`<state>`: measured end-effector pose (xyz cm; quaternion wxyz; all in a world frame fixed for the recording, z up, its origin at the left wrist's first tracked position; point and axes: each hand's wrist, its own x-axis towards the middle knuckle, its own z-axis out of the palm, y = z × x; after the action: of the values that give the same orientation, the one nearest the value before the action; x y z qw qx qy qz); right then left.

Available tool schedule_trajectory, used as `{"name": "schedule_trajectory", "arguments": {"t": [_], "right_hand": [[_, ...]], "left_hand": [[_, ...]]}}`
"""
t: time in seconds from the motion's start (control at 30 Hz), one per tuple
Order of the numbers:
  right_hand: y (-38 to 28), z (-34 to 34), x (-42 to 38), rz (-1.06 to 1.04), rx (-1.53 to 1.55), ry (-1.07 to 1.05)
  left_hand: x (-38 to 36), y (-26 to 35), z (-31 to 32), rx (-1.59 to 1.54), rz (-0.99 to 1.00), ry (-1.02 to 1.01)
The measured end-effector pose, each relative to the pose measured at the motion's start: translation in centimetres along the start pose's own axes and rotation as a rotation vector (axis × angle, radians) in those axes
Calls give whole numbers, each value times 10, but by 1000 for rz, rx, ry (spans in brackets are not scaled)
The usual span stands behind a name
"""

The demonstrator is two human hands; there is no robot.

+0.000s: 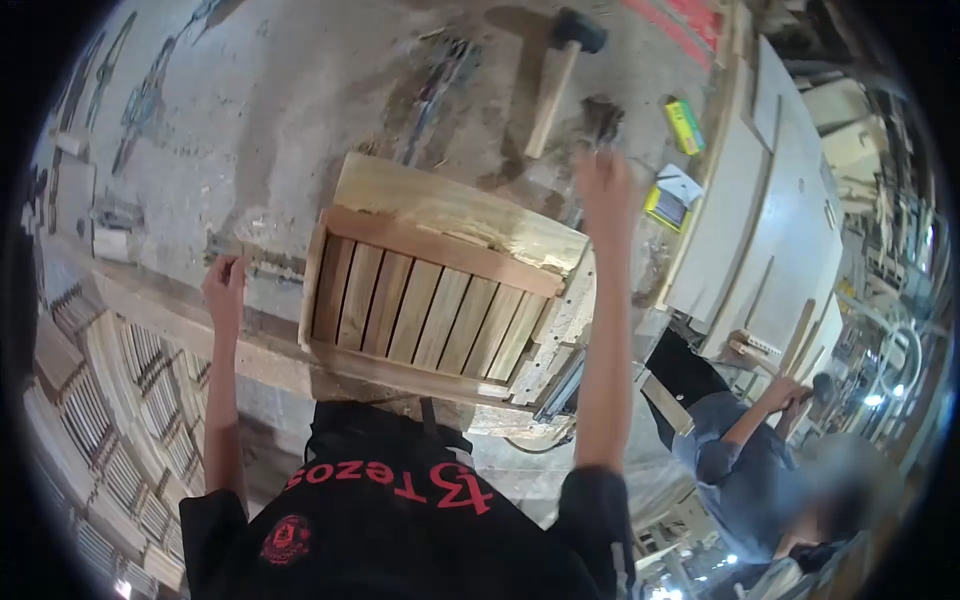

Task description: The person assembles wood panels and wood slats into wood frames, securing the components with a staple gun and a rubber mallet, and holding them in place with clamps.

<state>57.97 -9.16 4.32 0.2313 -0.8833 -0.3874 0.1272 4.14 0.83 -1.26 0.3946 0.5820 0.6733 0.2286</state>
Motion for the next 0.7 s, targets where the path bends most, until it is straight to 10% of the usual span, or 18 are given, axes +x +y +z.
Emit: {"name": "schedule_trajectory", "arguments": {"t": [0.17, 0.27, 0.33, 0.43, 0.57, 0.7], "right_hand": [[4, 158, 129, 18, -262, -60], [25, 144, 175, 463, 627, -485], [-6, 62, 193, 548, 596, -754], [-61, -84, 159, 56, 58, -435], [-128, -235, 144, -223, 238, 176], [-62, -190, 149, -264, -48, 583]], "left_hand": [[-4, -11, -27, 61, 16, 0], [-3, -3, -25, 19, -7, 10], [-5, -6, -22, 4, -41, 29], [-6, -11, -20, 28, 11, 80], [-5, -6, -22, 147, 25, 76], [-3, -11, -23, 54, 42, 75]]}}
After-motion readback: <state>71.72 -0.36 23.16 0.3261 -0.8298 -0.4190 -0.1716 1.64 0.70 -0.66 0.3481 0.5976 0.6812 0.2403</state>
